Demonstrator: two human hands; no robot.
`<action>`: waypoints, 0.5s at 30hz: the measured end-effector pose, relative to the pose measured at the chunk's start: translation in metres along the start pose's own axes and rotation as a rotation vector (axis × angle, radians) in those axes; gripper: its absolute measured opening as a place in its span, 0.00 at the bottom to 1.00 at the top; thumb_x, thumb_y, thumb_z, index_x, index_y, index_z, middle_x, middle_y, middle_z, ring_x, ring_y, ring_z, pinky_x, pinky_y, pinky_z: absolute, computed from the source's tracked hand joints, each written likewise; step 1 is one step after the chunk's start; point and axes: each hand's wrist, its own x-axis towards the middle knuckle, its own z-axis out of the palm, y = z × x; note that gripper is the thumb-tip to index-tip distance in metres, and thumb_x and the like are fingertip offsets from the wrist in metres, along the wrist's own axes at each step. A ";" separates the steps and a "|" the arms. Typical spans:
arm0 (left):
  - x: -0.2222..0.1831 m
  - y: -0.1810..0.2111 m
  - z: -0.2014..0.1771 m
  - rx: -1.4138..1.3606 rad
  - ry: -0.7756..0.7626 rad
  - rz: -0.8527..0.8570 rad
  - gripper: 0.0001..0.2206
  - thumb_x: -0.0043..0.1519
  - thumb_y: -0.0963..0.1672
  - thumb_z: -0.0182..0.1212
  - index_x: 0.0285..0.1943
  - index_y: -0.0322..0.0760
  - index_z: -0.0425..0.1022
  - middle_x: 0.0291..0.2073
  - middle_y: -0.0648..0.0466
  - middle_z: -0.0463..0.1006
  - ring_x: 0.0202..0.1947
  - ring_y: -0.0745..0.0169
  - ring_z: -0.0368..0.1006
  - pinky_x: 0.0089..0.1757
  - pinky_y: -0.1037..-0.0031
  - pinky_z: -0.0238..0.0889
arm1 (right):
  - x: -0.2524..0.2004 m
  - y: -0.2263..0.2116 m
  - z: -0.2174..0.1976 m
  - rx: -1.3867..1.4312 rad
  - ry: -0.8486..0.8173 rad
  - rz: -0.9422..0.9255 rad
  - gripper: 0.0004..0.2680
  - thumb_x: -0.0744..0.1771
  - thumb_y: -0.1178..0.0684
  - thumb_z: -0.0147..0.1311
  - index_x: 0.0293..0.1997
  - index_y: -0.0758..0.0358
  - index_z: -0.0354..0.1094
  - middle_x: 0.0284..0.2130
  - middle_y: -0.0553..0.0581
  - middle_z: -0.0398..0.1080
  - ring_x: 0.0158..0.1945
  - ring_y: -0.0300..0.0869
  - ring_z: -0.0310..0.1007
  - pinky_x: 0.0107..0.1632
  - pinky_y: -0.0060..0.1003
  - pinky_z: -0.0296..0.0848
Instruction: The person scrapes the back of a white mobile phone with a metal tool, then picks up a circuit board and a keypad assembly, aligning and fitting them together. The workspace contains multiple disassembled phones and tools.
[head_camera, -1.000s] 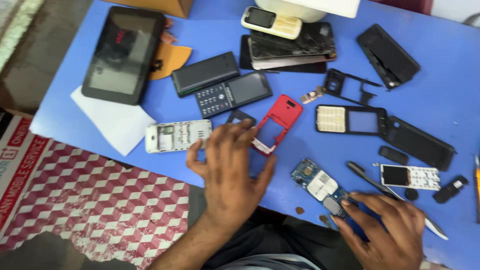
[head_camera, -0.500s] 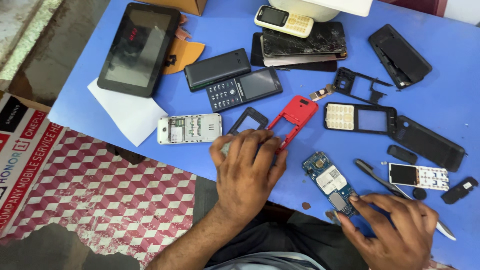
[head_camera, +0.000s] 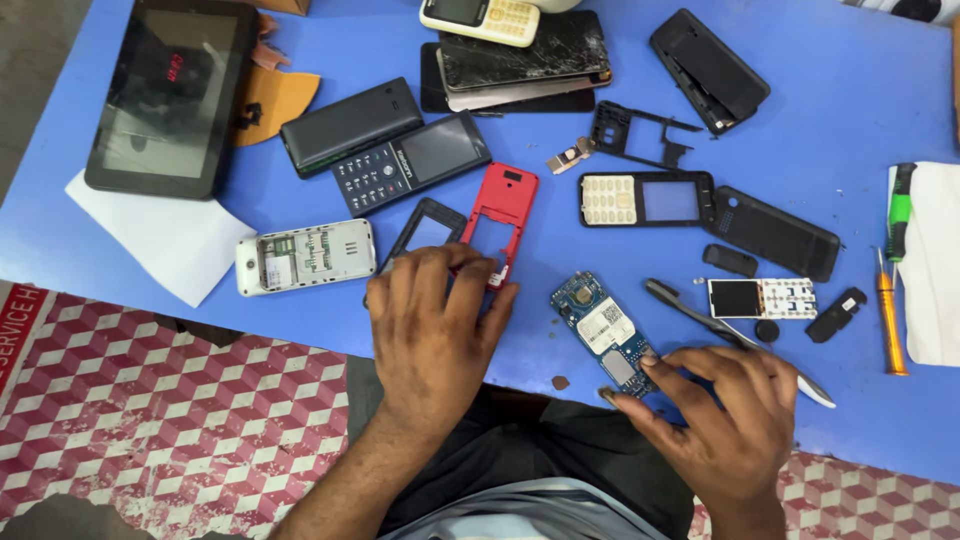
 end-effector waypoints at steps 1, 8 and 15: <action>0.000 0.000 0.000 0.007 -0.004 -0.001 0.15 0.57 0.47 0.74 0.48 0.40 0.78 0.47 0.55 0.74 0.50 0.53 0.69 0.49 0.58 0.58 | -0.001 -0.001 -0.002 0.005 -0.008 -0.012 0.17 0.56 0.39 0.71 0.39 0.55 0.76 0.37 0.48 0.73 0.44 0.43 0.71 0.54 0.48 0.61; 0.000 -0.001 0.000 -0.023 -0.035 -0.026 0.17 0.58 0.49 0.73 0.51 0.40 0.78 0.48 0.54 0.73 0.51 0.51 0.68 0.49 0.57 0.57 | 0.002 -0.001 -0.005 -0.004 -0.076 -0.086 0.21 0.54 0.33 0.68 0.40 0.56 0.78 0.39 0.49 0.73 0.45 0.45 0.72 0.53 0.47 0.64; 0.007 0.002 -0.008 -0.038 -0.023 0.071 0.19 0.60 0.48 0.71 0.57 0.37 0.75 0.59 0.51 0.72 0.62 0.49 0.65 0.58 0.51 0.52 | 0.004 -0.004 -0.007 0.015 -0.070 -0.129 0.17 0.56 0.37 0.69 0.39 0.56 0.77 0.43 0.50 0.75 0.46 0.45 0.74 0.51 0.45 0.66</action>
